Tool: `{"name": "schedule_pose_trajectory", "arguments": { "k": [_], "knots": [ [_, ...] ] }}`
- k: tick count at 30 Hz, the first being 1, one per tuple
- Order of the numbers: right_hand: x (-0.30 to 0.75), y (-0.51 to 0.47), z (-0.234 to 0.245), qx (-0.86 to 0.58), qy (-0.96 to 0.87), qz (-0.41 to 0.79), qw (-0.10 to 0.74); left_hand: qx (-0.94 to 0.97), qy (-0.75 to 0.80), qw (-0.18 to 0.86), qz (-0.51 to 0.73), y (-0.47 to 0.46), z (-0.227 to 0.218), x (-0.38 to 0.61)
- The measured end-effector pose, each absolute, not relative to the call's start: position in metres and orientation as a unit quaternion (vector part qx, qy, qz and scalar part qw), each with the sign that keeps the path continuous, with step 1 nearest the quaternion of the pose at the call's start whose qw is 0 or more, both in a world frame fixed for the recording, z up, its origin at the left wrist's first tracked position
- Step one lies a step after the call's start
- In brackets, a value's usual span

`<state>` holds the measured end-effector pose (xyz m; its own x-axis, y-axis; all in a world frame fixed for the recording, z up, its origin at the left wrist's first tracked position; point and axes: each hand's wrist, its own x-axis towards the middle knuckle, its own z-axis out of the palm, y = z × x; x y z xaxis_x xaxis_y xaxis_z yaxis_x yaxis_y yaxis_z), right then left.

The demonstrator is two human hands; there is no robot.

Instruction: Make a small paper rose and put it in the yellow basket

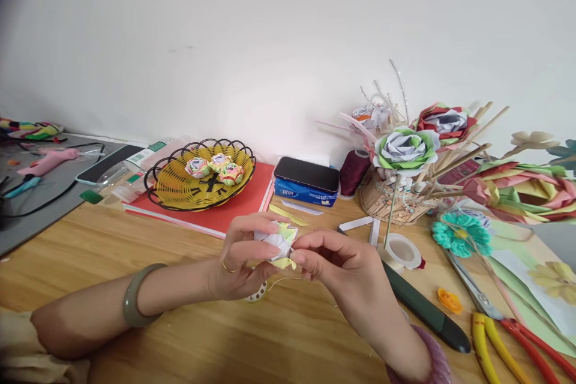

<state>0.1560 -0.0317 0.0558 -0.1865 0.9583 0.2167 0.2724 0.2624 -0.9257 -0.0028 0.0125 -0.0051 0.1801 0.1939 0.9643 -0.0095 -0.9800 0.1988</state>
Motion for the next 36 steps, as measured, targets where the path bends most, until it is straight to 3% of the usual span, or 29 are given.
{"name": "schedule_pose_trajectory", "arguments": {
  "k": [5,8,15,25,36],
  "knots": [
    [0.158,-0.035,0.054,-0.427,-0.795,0.168,0.396,0.769,0.068,0.080,0.631,0.012,-0.004,-0.003],
    [0.158,-0.036,0.049,-0.412,-0.822,0.113,0.377,0.766,0.070,0.078,0.635,0.012,-0.005,-0.003],
    [0.155,-0.038,0.045,-0.415,-0.824,0.089,0.374,0.770,0.070,0.084,0.628,0.011,-0.005,-0.001],
    [0.164,-0.032,0.054,-0.387,-0.843,0.161,0.339,0.768,0.091,0.100,0.626,0.012,-0.004,-0.005],
    [0.164,-0.035,0.054,-0.381,-0.869,-0.042,0.312,0.771,0.123,0.122,0.613,0.010,-0.003,-0.005]
  ]
}}
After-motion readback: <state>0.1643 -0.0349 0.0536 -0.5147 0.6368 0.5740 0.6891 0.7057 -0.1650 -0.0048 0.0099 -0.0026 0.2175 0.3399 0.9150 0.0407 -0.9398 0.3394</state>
